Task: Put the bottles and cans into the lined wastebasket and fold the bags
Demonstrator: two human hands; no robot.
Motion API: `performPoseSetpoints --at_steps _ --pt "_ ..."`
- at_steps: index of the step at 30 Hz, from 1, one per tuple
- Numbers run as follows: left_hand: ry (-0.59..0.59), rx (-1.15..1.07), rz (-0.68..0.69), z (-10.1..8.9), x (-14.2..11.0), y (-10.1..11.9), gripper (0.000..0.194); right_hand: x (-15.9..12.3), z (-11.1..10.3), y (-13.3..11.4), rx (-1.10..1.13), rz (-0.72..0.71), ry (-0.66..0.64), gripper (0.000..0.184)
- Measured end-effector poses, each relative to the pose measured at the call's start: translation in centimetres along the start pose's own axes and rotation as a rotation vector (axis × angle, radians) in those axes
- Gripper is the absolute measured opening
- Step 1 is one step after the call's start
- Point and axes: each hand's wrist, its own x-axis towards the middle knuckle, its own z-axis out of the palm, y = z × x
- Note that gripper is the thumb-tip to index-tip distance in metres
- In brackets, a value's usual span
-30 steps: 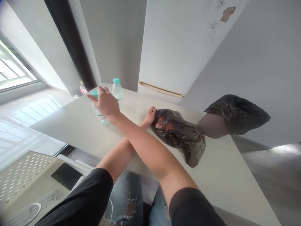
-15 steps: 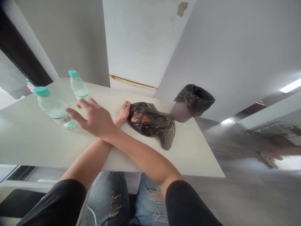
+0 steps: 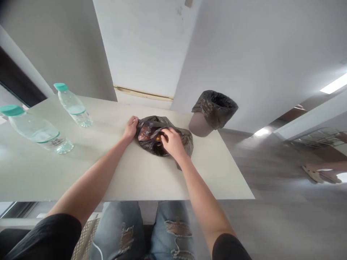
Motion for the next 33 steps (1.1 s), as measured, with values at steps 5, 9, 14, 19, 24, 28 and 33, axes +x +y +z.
performPoseSetpoints --at_steps 5,9,14,19,24,28,33 --pt "-0.068 0.009 -0.002 0.0 0.0 -0.5 0.037 -0.7 1.2 1.6 0.038 -0.188 -0.057 0.042" --pt "-0.132 0.006 -0.015 -0.1 0.0 -0.9 0.044 -1.0 2.3 1.9 -0.003 -0.191 -0.165 0.055" --pt "-0.223 0.006 -0.038 0.0 -0.2 -0.7 0.046 -0.5 4.2 2.1 -0.008 -0.109 -0.178 0.056" --pt "-0.244 0.021 -0.037 0.4 -0.6 0.4 0.045 0.1 5.0 2.2 -0.070 -0.030 -0.088 0.060" --pt "-0.216 0.029 -0.046 0.7 -0.7 0.7 0.046 -0.1 4.1 2.5 0.051 0.013 0.104 0.052" --pt "-0.195 0.054 -0.030 0.6 -0.7 0.5 0.045 -0.6 2.5 2.6 0.174 0.048 0.210 0.039" --pt "-0.204 0.100 -0.018 0.4 -0.8 0.3 0.045 -1.3 1.4 2.5 0.498 0.017 0.386 0.043"
